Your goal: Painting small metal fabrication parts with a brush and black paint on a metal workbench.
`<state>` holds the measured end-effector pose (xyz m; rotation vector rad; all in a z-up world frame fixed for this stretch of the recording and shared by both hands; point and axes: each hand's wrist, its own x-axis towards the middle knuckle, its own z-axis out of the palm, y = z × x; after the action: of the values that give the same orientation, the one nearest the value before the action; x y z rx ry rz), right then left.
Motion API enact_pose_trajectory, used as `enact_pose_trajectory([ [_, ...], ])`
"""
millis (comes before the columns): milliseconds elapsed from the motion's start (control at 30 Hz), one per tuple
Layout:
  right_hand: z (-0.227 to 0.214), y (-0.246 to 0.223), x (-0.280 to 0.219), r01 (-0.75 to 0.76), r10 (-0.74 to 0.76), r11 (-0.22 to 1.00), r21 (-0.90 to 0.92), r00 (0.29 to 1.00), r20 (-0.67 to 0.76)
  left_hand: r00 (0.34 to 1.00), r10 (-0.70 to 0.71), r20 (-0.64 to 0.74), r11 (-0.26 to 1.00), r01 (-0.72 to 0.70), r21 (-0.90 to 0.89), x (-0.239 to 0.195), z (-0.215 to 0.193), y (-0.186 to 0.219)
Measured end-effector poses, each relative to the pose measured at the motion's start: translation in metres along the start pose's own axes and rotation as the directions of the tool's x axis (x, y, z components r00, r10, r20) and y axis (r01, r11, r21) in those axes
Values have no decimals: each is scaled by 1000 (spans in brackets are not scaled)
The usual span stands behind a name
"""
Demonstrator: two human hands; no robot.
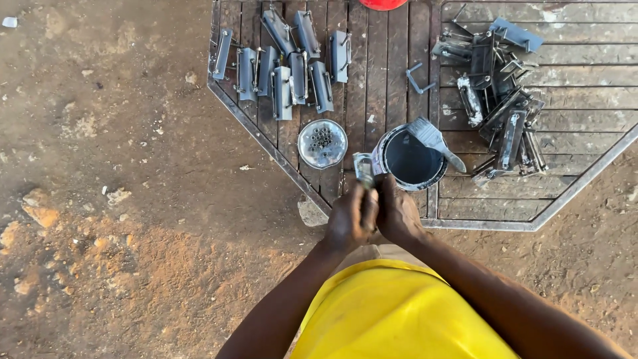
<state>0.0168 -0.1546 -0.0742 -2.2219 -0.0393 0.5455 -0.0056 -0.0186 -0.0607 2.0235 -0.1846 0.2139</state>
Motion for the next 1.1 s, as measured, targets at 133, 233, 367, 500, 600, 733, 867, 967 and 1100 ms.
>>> enact_pose_trajectory([
  [133,11,26,9,69,-76,993,-91,994,-73,775,514,-368,581,0,814,-13,53,-125],
  [233,6,26,5,72,-86,992,-102,987,-135,857,-364,-364,883,442,158,11,16,-71],
  [367,-10,21,4,34,-23,999,36,965,-261,830,-408,-380,880,468,78,9,29,-123],
  [500,-34,29,12,32,18,987,160,952,-306,746,-666,-13,735,659,161,7,56,-182],
  [600,-37,43,17,56,25,965,255,952,-304,705,-703,94,703,709,-56,10,90,-212],
  [733,-48,42,13,65,37,935,349,960,-278,570,-781,254,586,810,-14,-5,114,-278],
  [867,-50,48,16,35,100,814,580,975,-198,574,-812,108,579,767,275,-24,128,-307],
  [967,-52,48,16,48,82,756,653,982,-168,589,-808,-17,574,794,201,-35,131,-295],
  [1100,-63,34,10,232,-125,876,424,956,-264,669,-701,-249,702,709,-70,6,90,-185],
])
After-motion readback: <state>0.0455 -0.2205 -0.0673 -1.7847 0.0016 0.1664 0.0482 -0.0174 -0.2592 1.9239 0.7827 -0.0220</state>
